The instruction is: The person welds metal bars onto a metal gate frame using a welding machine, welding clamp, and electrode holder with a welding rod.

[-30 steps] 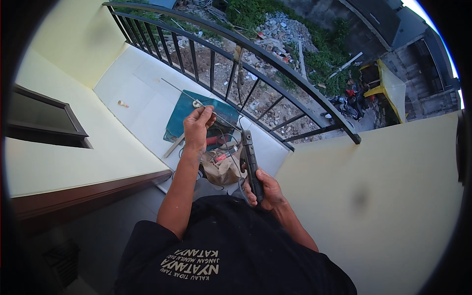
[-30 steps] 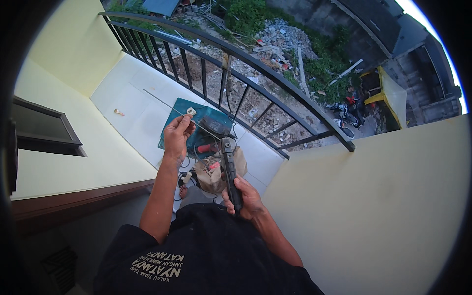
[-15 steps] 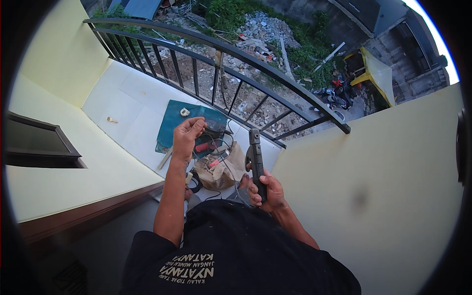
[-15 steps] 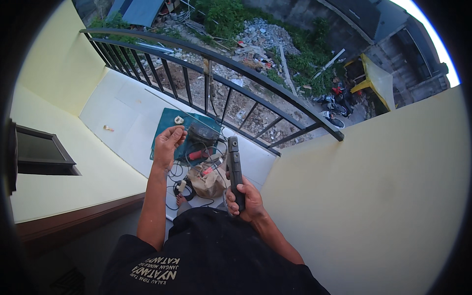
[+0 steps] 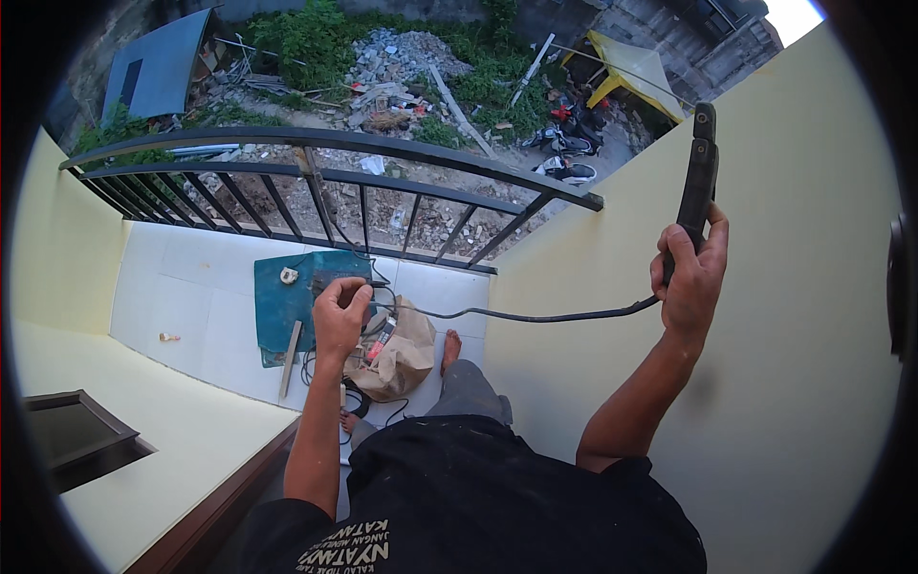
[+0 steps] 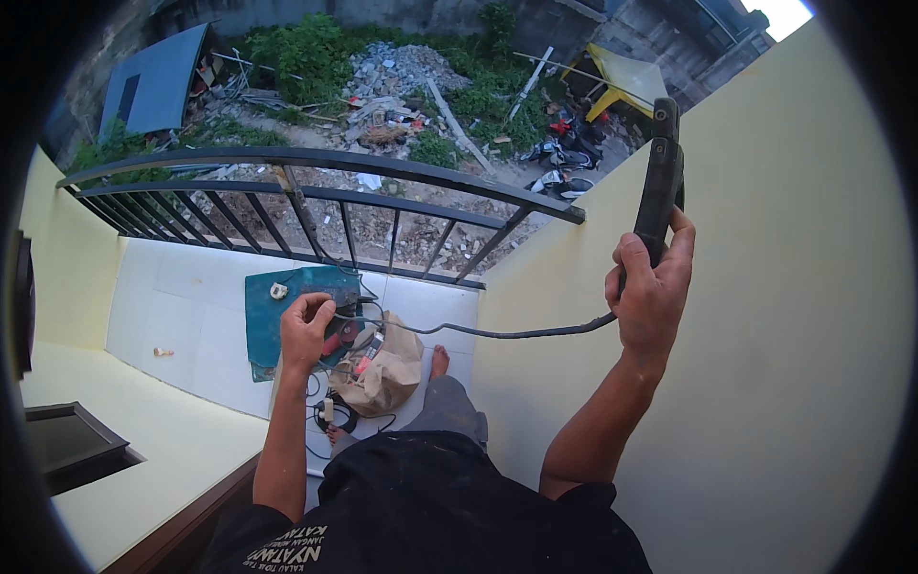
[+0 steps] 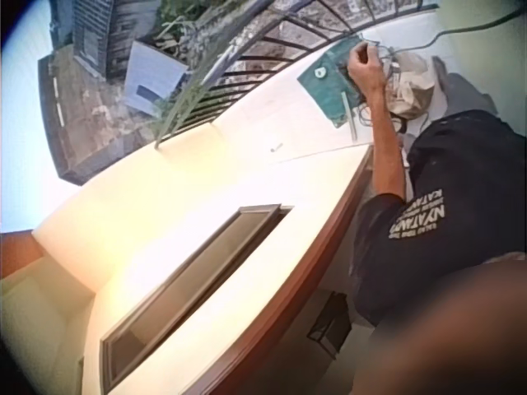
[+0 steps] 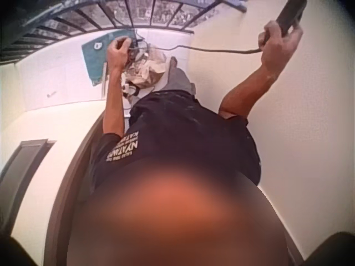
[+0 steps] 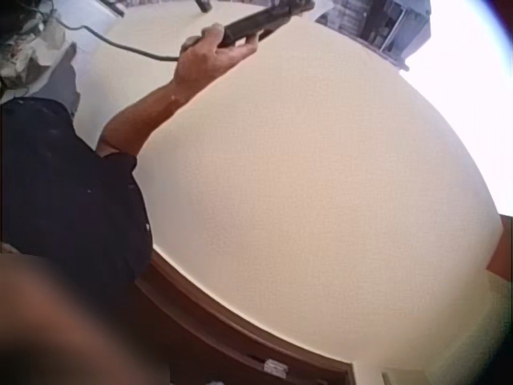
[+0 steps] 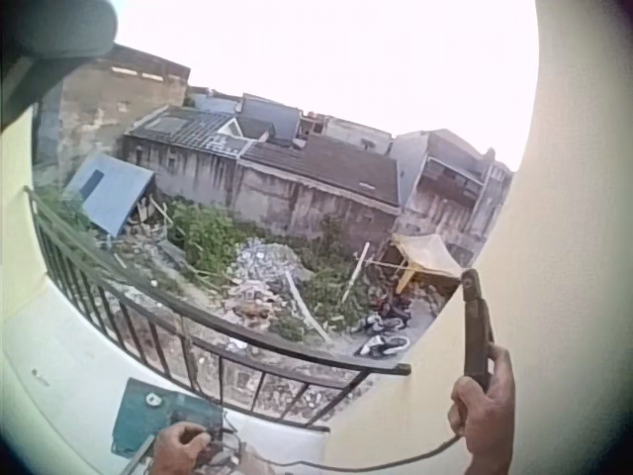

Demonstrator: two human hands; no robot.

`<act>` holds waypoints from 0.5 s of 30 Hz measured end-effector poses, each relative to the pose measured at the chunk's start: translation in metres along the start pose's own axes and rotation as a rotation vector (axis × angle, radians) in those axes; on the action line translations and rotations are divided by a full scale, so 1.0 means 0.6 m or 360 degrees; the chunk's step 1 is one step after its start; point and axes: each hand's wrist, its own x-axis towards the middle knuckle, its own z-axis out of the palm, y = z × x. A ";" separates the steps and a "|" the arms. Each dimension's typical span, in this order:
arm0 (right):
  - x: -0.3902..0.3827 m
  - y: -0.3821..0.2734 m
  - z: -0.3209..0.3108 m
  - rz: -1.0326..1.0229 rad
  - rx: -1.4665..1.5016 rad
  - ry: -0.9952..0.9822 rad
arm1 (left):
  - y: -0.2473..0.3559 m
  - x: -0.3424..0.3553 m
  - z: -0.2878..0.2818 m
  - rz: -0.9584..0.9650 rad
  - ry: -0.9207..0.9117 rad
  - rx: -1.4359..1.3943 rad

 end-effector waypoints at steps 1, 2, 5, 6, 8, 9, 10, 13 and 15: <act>0.028 -0.003 -0.002 0.0008 0.0005 0.0001 | 0.013 0.031 0.024 -0.0002 -0.0001 0.0009; 0.059 0.000 -0.002 -0.0034 -0.0037 -0.0038 | 0.024 0.064 0.051 0.0199 0.0073 0.0148; 0.152 0.046 0.003 -0.0131 -0.0032 -0.0107 | 0.075 0.171 0.151 0.0624 0.0207 0.0483; 0.174 0.061 0.005 -0.0157 -0.0007 -0.0125 | 0.090 0.201 0.182 0.0829 0.0232 0.0681; 0.223 0.085 0.012 -0.0141 0.0018 -0.0126 | 0.110 0.290 0.253 0.1049 0.0234 0.0771; 0.246 0.095 0.014 -0.0136 0.0028 -0.0166 | 0.111 0.335 0.284 0.1138 0.0235 0.0835; 0.265 0.104 0.012 -0.0124 0.0035 -0.0208 | 0.105 0.372 0.312 0.1220 0.0230 0.0902; 0.318 0.131 0.013 -0.0161 -0.0026 -0.0252 | 0.060 0.478 0.356 0.0933 0.0077 0.1210; 0.344 0.139 0.005 -0.0146 -0.0029 -0.0221 | 0.026 0.513 0.378 0.0715 0.0114 0.1355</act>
